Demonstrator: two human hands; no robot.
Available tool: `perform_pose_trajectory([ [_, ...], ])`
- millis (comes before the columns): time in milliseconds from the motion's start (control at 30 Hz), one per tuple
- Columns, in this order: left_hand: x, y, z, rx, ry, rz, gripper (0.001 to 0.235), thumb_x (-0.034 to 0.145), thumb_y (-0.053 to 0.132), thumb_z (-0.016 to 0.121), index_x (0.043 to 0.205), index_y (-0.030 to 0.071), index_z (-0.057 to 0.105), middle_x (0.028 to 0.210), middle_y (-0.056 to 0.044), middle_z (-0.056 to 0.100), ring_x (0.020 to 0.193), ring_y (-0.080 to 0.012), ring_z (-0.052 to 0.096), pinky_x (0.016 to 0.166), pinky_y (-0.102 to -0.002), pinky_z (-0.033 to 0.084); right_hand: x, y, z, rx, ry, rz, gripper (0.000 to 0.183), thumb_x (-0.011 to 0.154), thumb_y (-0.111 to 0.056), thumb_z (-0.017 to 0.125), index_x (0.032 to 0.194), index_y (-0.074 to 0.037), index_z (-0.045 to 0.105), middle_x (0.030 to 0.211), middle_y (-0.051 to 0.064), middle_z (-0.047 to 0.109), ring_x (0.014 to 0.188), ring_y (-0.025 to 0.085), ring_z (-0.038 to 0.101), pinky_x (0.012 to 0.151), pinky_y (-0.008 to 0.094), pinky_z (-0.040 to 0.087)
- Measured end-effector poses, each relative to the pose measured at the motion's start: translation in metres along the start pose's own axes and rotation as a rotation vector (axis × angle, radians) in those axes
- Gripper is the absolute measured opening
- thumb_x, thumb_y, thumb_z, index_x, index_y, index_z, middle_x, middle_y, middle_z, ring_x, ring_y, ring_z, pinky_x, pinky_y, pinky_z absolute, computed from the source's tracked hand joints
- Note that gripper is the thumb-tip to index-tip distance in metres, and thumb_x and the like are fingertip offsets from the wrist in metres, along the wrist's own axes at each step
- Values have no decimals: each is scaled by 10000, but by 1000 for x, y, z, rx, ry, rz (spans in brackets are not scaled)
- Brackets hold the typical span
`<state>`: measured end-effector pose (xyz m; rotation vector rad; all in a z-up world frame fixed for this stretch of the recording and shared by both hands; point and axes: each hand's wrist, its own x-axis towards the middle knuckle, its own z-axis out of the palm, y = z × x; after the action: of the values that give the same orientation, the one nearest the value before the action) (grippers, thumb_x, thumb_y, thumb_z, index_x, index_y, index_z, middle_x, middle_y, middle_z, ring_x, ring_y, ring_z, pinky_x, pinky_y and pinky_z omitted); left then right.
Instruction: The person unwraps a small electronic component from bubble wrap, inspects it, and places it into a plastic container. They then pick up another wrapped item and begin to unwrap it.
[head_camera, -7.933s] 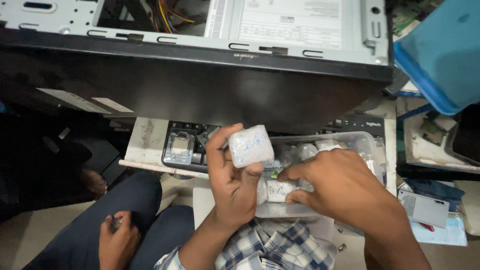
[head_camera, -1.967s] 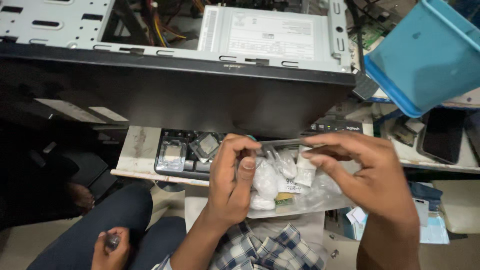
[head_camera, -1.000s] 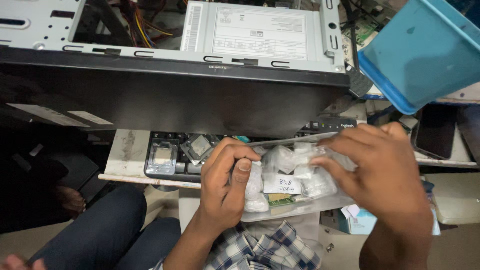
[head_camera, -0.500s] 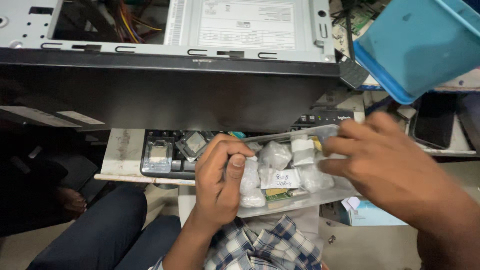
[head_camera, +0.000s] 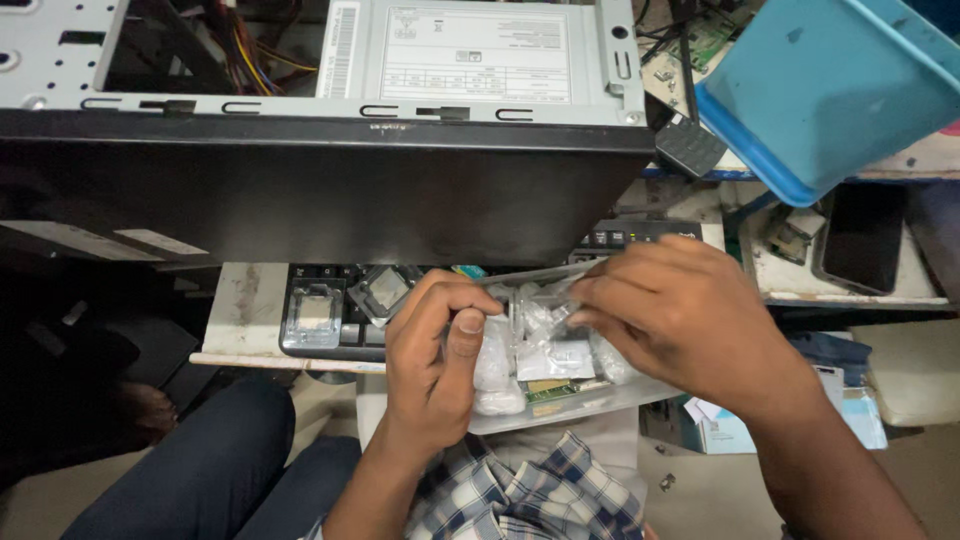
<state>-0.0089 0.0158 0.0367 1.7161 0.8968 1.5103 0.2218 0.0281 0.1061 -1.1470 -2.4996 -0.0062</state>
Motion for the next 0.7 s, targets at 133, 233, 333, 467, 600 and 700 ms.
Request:
perform_pose_trajectory([
  [133,-1,0,-2,15,-2,-5,270,1098,216,519,1016,-5,652,954,-115,647,850,-197,626,766,-323,496,-3,-3,-6,-59,-165,80,283,717,-392,823,757,-138,706,761,4,692,801,217,636,729,393,443],
  [233,-1,1,-3,22,-4,-15,271,1092,218,525,1014,-5,657,947,-116,647,836,-197,621,754,-323,489,2,-8,-7,-109,-449,167,306,660,-470,820,756,-197,722,731,-18,703,851,202,657,811,404,442],
  [333,-2,1,-1,17,-1,-12,277,1098,225,521,1021,-4,654,955,-115,647,847,-196,624,761,-324,490,10,-13,-6,-173,-624,253,329,655,-486,815,801,-206,722,764,-13,712,907,204,665,852,415,436],
  [467,-1,1,-1,-1,8,-13,283,1094,233,521,1017,-1,659,943,-109,653,839,-191,628,749,-321,490,21,-15,-2,-207,-449,105,250,666,-363,814,786,-165,721,797,9,723,891,231,683,803,427,436],
  [600,-3,1,-2,22,-2,-16,291,1103,238,520,1012,1,663,934,-107,650,839,-189,626,758,-323,490,20,-18,4,-162,-249,141,232,665,-300,804,833,-152,744,843,23,738,820,242,688,753,417,476],
  [700,-4,-1,-2,7,4,10,306,1122,251,513,1024,-2,654,954,-111,645,862,-191,626,775,-324,493,15,-22,6,-198,-363,351,298,740,-383,802,938,-170,739,894,16,729,856,243,693,775,411,509],
])
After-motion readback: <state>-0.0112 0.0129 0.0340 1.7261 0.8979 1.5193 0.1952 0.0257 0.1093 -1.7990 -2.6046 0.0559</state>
